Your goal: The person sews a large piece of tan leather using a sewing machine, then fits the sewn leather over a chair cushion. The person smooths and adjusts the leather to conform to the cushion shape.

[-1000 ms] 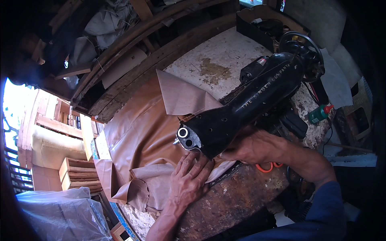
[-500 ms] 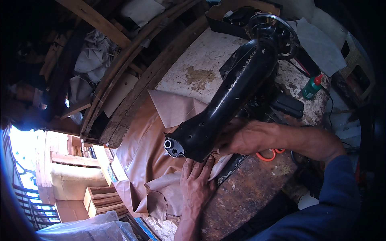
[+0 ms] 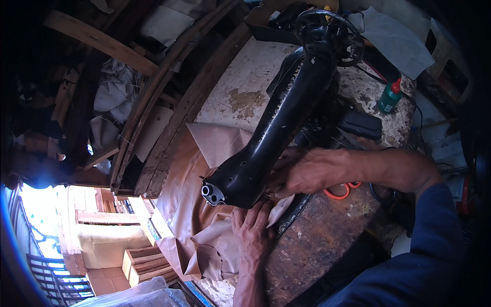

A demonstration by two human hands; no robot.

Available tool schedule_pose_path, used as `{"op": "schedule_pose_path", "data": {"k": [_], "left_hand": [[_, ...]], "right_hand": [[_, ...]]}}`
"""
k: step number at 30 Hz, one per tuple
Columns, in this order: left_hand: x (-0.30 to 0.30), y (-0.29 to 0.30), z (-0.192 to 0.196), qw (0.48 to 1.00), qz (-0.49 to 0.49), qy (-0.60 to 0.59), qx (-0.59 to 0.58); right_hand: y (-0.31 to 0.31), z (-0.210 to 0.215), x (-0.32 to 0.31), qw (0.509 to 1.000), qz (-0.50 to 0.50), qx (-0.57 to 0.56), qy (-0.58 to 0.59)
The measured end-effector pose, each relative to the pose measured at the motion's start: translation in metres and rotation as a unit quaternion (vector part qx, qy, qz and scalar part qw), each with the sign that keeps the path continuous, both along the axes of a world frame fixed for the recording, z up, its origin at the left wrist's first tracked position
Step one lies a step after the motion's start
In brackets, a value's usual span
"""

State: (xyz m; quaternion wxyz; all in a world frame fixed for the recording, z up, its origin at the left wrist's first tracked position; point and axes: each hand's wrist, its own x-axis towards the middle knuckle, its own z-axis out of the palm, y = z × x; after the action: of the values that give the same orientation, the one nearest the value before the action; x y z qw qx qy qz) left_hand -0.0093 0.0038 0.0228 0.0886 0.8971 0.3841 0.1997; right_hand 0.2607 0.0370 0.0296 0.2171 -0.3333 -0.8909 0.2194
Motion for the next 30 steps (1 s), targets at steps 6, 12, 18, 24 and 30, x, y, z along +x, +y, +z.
{"op": "schedule_pose_path", "data": {"k": [6,12,18,24,30], "left_hand": [[0.000,-0.002,0.001,1.000,0.007,0.014,-0.010],[0.001,-0.002,0.003,0.999,0.012,0.028,-0.027],[0.001,-0.002,0.007,0.999,0.009,0.040,-0.016],[-0.004,0.000,0.008,0.997,0.024,0.068,-0.002],[-0.010,0.008,0.008,0.995,0.029,0.096,0.031]], "right_hand": [[-0.002,0.013,0.002,1.000,0.001,-0.004,-0.001],[-0.001,0.012,0.001,1.000,-0.006,0.014,0.018],[-0.005,0.008,0.000,0.999,-0.006,0.051,-0.005],[-0.004,-0.001,-0.003,0.994,0.008,0.099,-0.050],[-0.011,-0.003,-0.009,0.998,-0.009,0.019,-0.054]]}}
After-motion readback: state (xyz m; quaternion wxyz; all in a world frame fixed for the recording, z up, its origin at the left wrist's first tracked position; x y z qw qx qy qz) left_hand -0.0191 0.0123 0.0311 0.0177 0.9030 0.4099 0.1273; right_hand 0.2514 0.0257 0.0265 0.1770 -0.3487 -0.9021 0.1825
